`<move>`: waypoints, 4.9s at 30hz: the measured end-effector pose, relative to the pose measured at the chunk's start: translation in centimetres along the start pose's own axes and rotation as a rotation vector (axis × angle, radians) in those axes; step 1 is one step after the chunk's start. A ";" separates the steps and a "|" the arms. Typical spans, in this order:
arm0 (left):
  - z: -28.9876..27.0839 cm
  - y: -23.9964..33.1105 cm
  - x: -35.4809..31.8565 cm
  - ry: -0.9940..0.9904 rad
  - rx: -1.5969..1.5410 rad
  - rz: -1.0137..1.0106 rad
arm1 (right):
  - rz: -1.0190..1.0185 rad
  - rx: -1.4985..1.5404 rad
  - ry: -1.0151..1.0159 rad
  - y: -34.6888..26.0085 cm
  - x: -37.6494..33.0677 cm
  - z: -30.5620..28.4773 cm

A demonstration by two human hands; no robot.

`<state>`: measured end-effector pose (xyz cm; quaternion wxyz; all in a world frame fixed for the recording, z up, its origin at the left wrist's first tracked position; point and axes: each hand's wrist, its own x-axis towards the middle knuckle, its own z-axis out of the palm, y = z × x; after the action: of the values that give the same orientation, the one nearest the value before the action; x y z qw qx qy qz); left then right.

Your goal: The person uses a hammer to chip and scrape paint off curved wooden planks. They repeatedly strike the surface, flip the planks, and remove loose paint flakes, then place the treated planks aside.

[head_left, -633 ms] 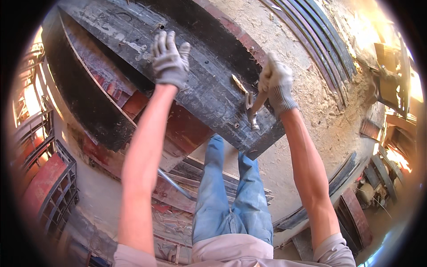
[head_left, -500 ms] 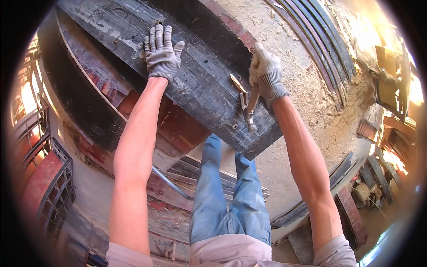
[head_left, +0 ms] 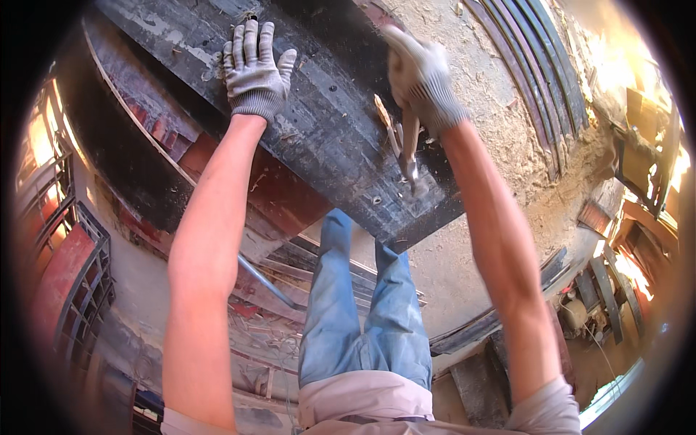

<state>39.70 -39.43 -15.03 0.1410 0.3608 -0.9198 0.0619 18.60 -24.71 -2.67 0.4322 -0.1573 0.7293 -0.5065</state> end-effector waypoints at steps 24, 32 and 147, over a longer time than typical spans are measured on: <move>-1.0 -0.2 0.2 -0.094 -0.075 -0.045 | -0.401 0.042 -0.155 1.8 -11.2 -3.8; -0.2 -0.5 -0.2 0.043 -0.134 -0.001 | -0.296 -0.294 -0.267 -1.0 -15.7 -5.8; -24.4 25.6 -32.7 -1.183 -2.508 -1.802 | 0.378 1.366 0.548 11.7 -44.3 -18.5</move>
<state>50.38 5.71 -2.05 0.0331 -0.3851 -0.1750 0.9055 31.94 21.10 10.08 0.3161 0.4042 0.3497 -0.7838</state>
